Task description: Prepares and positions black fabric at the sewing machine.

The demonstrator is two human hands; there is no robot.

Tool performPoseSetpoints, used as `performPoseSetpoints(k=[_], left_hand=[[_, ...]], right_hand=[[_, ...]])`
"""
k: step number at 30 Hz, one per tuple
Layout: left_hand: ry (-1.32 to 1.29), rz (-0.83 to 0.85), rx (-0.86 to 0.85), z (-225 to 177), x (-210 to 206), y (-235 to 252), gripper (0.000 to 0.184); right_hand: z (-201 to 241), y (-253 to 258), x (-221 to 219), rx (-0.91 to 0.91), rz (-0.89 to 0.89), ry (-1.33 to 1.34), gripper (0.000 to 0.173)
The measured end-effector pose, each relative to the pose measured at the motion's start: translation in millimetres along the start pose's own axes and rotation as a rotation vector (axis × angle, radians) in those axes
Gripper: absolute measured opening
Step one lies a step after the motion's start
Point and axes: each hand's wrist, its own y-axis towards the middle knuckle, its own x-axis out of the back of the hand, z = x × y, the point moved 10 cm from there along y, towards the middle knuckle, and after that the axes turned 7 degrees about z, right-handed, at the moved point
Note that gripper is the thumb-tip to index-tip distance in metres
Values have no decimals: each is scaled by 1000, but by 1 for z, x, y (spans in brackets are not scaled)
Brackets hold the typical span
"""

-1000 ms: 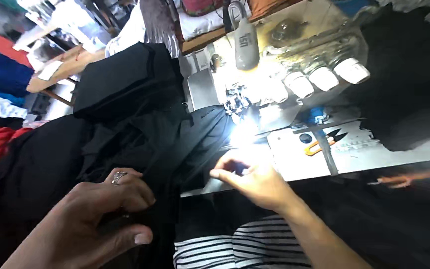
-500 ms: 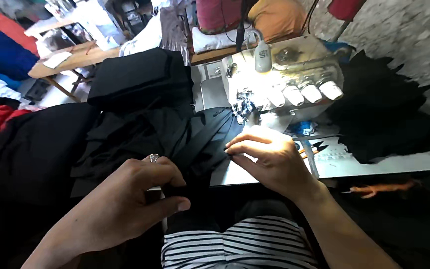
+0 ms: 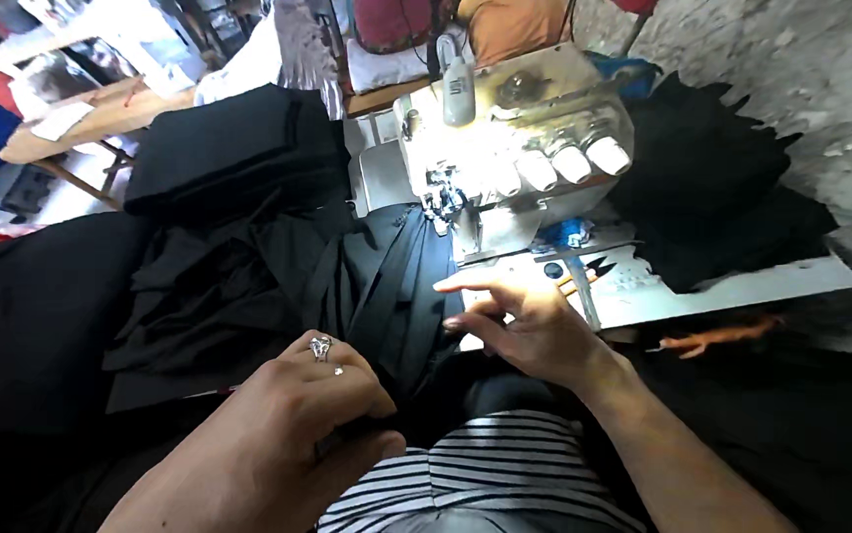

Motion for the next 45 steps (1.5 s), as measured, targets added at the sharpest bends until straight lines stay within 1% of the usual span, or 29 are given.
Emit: performPoseSetpoints(k=[2, 4, 5, 10, 13, 18, 20, 22, 25, 29, 31, 33, 35, 37, 39, 40, 42, 43, 44, 45], left_hand=[[26, -11, 14, 1, -1, 2, 21], [70, -20, 36, 3, 1, 1, 22], [86, -23, 45, 5, 2, 1, 22], [125, -32, 101, 13, 3, -3, 24], [136, -29, 104, 14, 3, -1, 25], [191, -57, 59, 1, 3, 7, 24], [219, -46, 13, -13, -9, 15, 24], [240, 0, -43, -24, -30, 22, 23], [247, 37, -81, -27, -46, 32, 23], [220, -6, -45, -21, -35, 37, 22], [208, -22, -26, -18, -28, 37, 22], [194, -22, -15, -17, -23, 35, 22], [148, 27, -31, -21, -26, 33, 21], [56, 120, -73, -30, -32, 33, 20], [43, 140, -88, -34, -23, 35, 20], [45, 119, -90, -35, -13, 38, 20], [22, 99, -129, -44, -7, 50, 19], [18, 132, -159, -54, -18, 57, 21], [28, 182, -191, -63, -38, 63, 25], [62, 231, -220, -69, -61, 66, 29]], right_hand=[[25, 11, -4, 143, 0, -195, 26], [43, 17, -9, 280, 9, -299, 20], [46, 18, -11, 313, 15, -322, 20], [47, 16, -15, 343, 42, -381, 20], [48, 15, -15, 345, 46, -401, 20], [48, 7, -12, 309, 65, -405, 21], [43, -3, -12, 293, 75, -416, 21], [38, -14, -13, 284, 90, -419, 21], [36, -22, -13, 289, 73, -409, 20], [33, -21, -5, 293, -5, -419, 18], [31, -20, -5, 289, -5, -409, 17], [26, -19, -7, 274, 32, -360, 19], [9, -19, -9, 185, 87, -199, 24], [-26, -24, -4, -3, 76, 22, 28], [-58, -29, 0, -168, 81, 66, 25], [-63, -31, 1, -189, 102, 53, 26], [-53, -32, 0, -165, 169, -21, 28], [-42, -34, -3, -144, 224, -53, 24], [-28, -39, -5, -113, 273, -60, 20], [-12, -47, -7, -74, 305, -41, 19]])
